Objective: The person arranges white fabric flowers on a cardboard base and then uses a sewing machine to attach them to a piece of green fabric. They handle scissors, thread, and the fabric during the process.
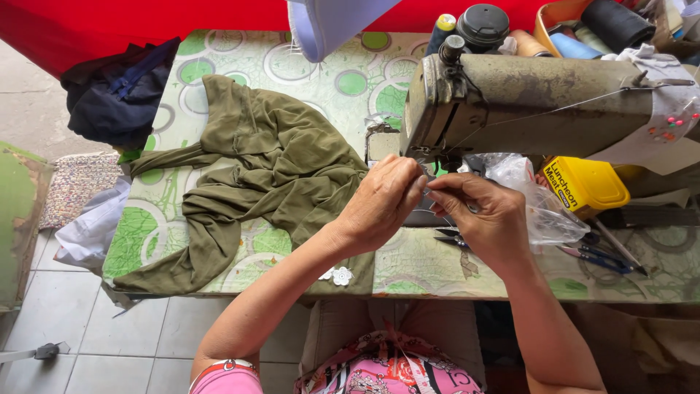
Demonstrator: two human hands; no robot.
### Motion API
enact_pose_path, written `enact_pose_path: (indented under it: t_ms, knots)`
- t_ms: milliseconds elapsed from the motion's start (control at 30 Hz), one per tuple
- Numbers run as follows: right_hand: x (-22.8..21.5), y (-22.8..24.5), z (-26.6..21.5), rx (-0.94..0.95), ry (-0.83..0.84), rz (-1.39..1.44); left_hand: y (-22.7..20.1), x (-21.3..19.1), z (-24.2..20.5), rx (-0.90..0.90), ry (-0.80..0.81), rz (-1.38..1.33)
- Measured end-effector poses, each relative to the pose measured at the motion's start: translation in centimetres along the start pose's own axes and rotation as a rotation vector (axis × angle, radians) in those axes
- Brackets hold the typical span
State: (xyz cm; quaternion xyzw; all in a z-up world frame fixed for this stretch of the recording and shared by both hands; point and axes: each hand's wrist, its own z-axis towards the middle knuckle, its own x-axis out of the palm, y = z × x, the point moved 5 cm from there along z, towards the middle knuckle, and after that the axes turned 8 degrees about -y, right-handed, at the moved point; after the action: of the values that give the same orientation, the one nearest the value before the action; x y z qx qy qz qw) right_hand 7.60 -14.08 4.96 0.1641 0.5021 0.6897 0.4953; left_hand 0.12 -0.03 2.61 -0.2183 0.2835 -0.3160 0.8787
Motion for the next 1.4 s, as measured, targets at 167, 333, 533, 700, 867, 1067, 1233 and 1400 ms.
enact_pose_path:
  t_ms: [167,333,533,700,867,1067,1233,1400]
  knots:
    - [-0.5,0.4,0.5,-0.073,-0.029,-0.069,-0.1,-0.4,0.5,0.005,-0.006,-0.078]
    - [-1.0,0.9,0.9,-0.146,-0.034,-0.179,-0.7,-0.3,0.7,0.103,-0.047,0.027]
    - [-1.2,1.1,0.6,-0.275,-0.083,-0.280,-1.8,0.2,1.3,0.185,-0.058,0.183]
    - [-1.1,1.1,0.6,-0.355,-0.122,-0.343,-1.9,1.3,1.7,0.293,-0.077,0.415]
    - [-1.3,1.3,1.4,-0.399,-0.178,-0.307,-2.3,0.6,2.7,0.313,-0.138,0.439]
    - [-1.4,1.7,2.1,-0.509,-0.300,-0.347,-1.7,-1.9,3.6,0.195,-0.279,0.274]
    - [-1.4,0.6,2.3,-0.549,-0.314,-0.428,-1.4,-2.5,3.5,0.146,-0.351,0.212]
    - [-1.1,0.9,2.4,-0.561,-0.307,-0.456,-1.5,-2.4,3.6,0.139,-0.380,0.207]
